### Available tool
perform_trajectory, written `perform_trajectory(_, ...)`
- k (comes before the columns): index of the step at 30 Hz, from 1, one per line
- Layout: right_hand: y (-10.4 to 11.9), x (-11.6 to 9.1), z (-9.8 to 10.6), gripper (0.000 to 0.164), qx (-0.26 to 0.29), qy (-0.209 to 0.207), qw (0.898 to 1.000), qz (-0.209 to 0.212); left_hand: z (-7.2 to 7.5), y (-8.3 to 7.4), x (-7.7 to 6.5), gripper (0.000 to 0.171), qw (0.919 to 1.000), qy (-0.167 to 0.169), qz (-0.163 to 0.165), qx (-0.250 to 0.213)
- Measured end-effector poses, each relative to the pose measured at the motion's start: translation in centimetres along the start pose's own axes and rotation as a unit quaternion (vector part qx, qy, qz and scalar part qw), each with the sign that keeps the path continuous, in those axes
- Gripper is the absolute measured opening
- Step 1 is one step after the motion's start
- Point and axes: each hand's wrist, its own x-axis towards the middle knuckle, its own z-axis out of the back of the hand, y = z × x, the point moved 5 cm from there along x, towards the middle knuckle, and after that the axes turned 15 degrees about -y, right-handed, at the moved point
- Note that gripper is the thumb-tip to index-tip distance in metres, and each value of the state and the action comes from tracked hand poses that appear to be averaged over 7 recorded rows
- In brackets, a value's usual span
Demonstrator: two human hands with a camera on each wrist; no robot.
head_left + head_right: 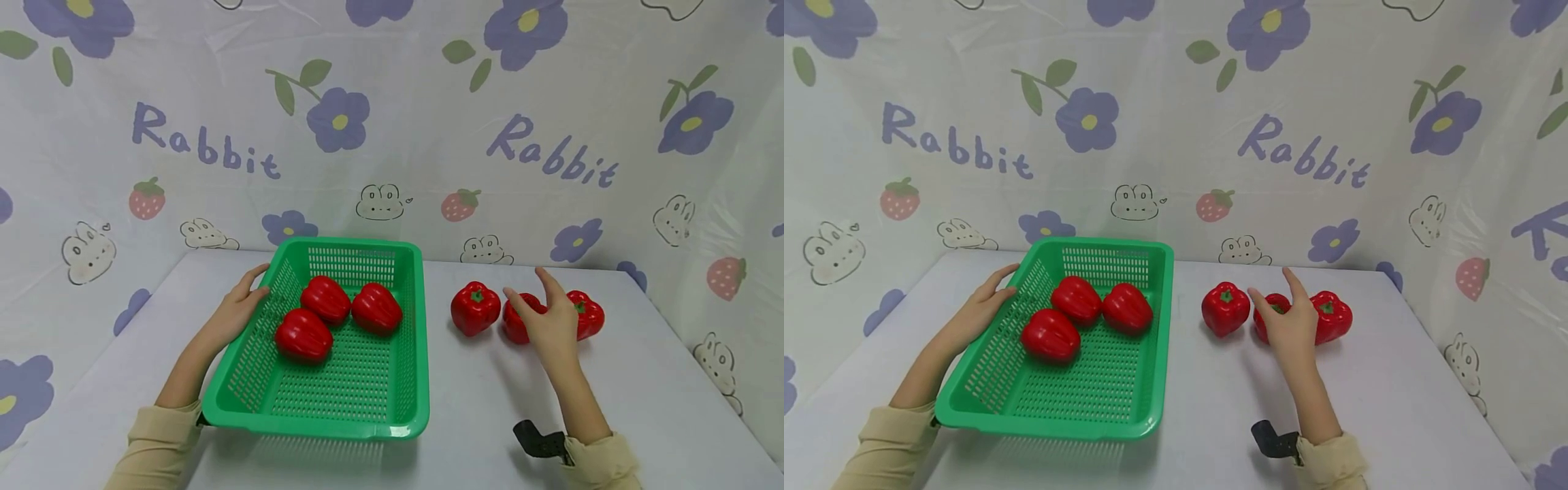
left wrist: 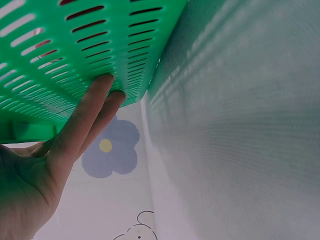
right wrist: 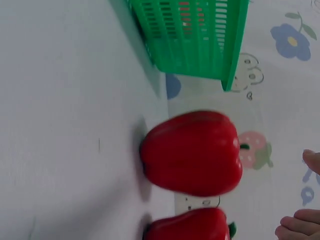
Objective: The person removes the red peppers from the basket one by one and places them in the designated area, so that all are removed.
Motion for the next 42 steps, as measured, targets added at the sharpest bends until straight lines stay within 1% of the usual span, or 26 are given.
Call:
perform_trajectory(4,1.1,-0.7,-1.2,0.074,0.018,0.021,1.0,0.006,0.0,-0.1,-0.1,0.058,1.0,-0.001,-0.002,0.003)
perform_trajectory(9,2.5,-1.4,-2.7,0.073,0.044,0.058,0.997,0.011,0.0,-0.2,-0.1,0.058,1.0,-0.001,-0.004,0.002)
perform_trajectory(16,4.8,-2.4,-4.3,0.071,0.086,0.096,0.991,0.019,0.0,-0.2,-0.2,0.058,1.0,-0.002,-0.005,0.004)
perform_trajectory(21,6.6,-3.0,-5.3,0.068,0.115,0.118,0.986,0.037,0.0,-0.2,-0.3,0.058,1.0,-0.003,-0.003,0.001)
perform_trajectory(24,7.7,-3.2,-5.9,0.068,0.139,0.128,0.981,0.048,0.0,-0.2,-0.2,0.058,1.0,-0.003,-0.003,0.002)
perform_trajectory(29,9.6,-3.5,-6.5,0.067,0.165,0.139,0.975,0.06,0.1,-0.2,-0.2,0.058,1.0,-0.002,-0.002,0.001)
perform_trajectory(36,11.8,-4.2,-7.2,0.068,0.183,0.156,0.968,0.067,0.1,-0.4,-0.3,0.058,1.0,0.001,0.0,-0.007)
perform_trajectory(42,13.5,-4.8,-8.2,0.068,0.188,0.167,0.964,0.085,0.0,-0.4,-0.4,0.057,1.0,0.0,-0.001,0.0)
